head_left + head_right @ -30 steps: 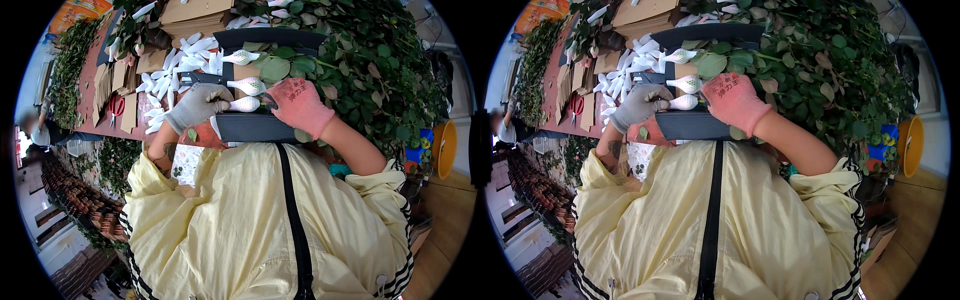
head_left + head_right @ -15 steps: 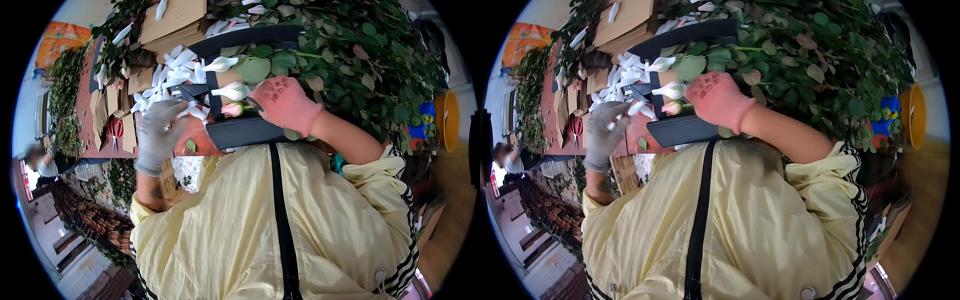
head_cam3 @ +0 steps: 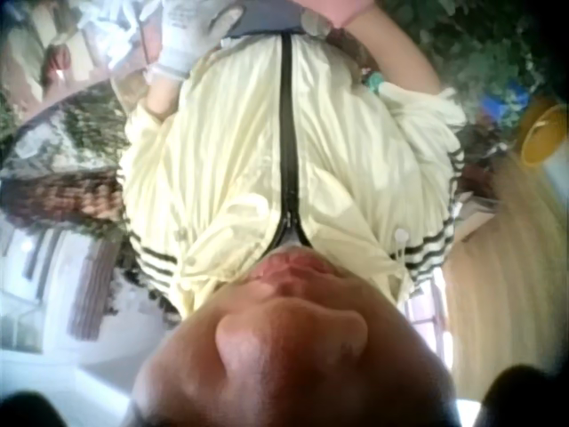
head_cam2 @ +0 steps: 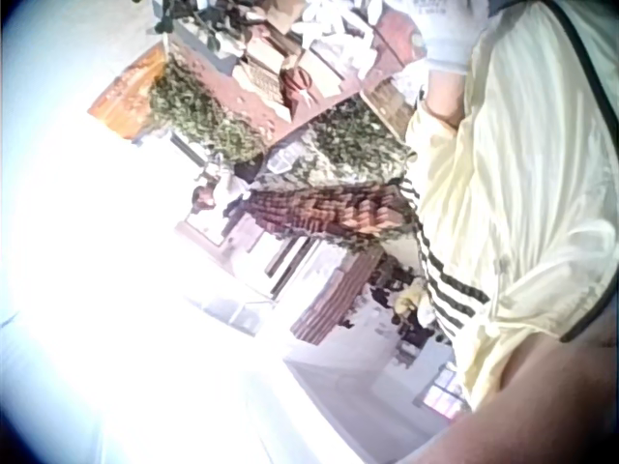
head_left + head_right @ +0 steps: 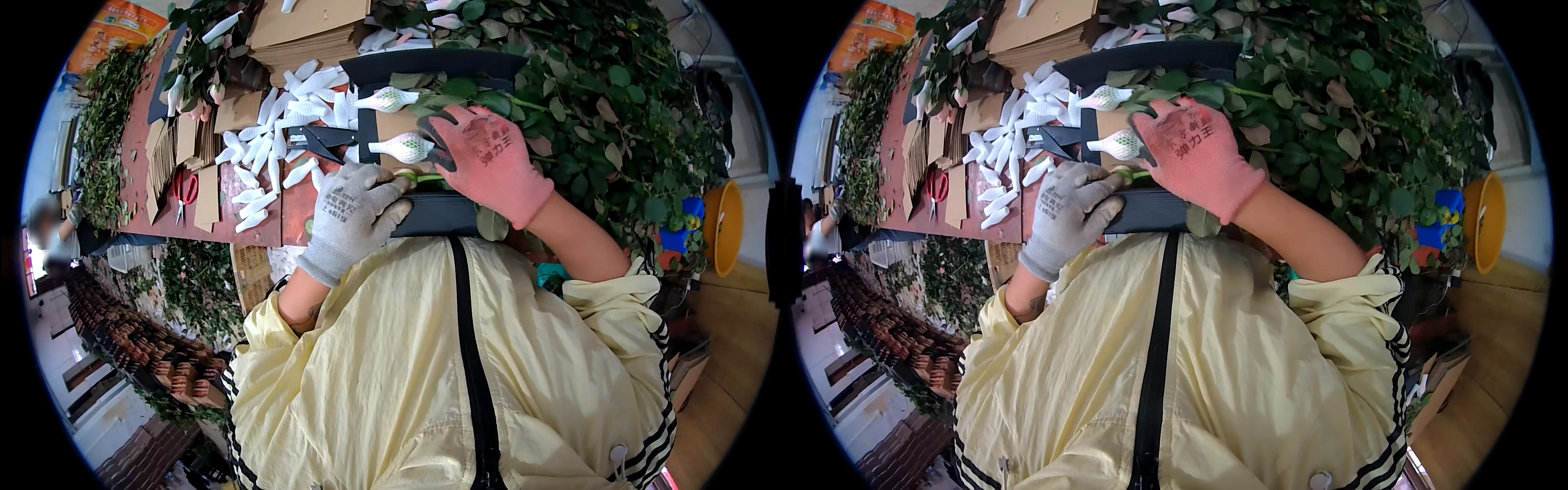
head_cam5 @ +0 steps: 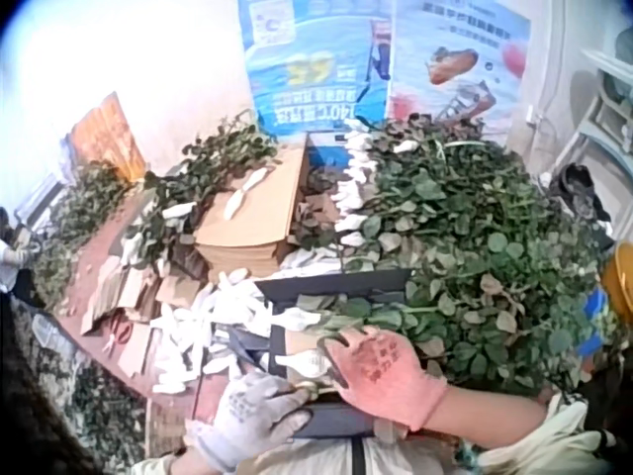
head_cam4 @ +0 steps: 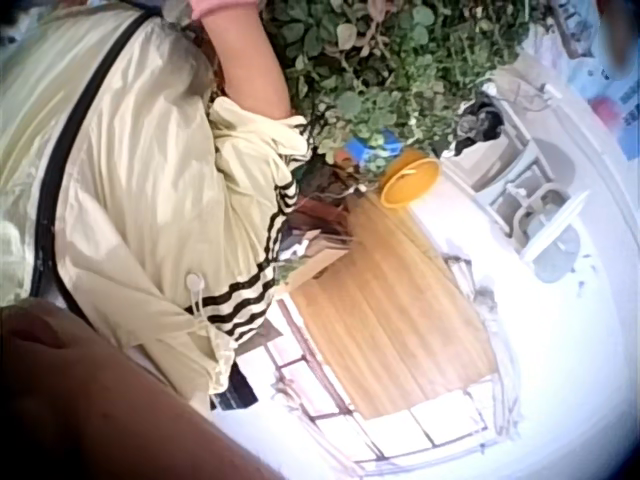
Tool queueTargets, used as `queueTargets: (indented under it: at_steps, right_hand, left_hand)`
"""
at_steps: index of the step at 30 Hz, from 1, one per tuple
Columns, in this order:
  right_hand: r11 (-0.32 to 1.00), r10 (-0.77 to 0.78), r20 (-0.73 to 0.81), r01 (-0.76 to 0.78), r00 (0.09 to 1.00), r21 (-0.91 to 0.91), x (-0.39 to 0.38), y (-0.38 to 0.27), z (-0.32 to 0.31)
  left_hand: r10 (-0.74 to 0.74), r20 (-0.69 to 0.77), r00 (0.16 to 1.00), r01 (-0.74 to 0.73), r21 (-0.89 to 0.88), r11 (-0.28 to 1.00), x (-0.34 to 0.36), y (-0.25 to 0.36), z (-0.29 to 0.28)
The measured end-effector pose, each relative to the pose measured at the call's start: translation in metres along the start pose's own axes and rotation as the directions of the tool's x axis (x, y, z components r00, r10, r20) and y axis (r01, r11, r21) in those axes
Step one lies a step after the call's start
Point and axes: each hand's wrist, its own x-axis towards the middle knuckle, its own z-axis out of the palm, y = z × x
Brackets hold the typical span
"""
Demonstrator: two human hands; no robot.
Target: The person places flowers into a box, adjusts them, and closes the box before taping it shut and moving to pick up more flowers.
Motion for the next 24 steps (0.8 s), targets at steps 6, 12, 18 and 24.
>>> queueTargets:
  at_steps: [6, 12, 18, 24]
  right_hand:
    - [0.998, 0.057, 0.454, -0.05, 0.889, -0.027, 0.009, -0.004, -0.005]
    - [0.998, -0.032, 0.262, 0.015, 0.965, 0.065, 0.003, -0.005, 0.018]
    - [0.993, 0.055, 0.511, -0.103, 0.858, 0.066, 0.008, -0.008, 0.005]
    - [0.998, -0.001, 0.191, -0.012, 0.982, 0.067, -0.002, -0.008, 0.016]
  left_hand:
    - [0.011, -0.01, 1.0, -0.011, -0.048, 0.999, -0.002, -0.004, 0.005]
    - [0.049, -0.062, 0.997, -0.051, -0.036, 0.998, 0.002, -0.005, 0.006]
    - [0.033, -0.064, 0.997, -0.04, -0.099, 0.994, 0.005, -0.02, 0.001]
    - [-0.108, -0.063, 0.992, 0.099, -0.132, 0.986, 0.023, -0.051, -0.017]
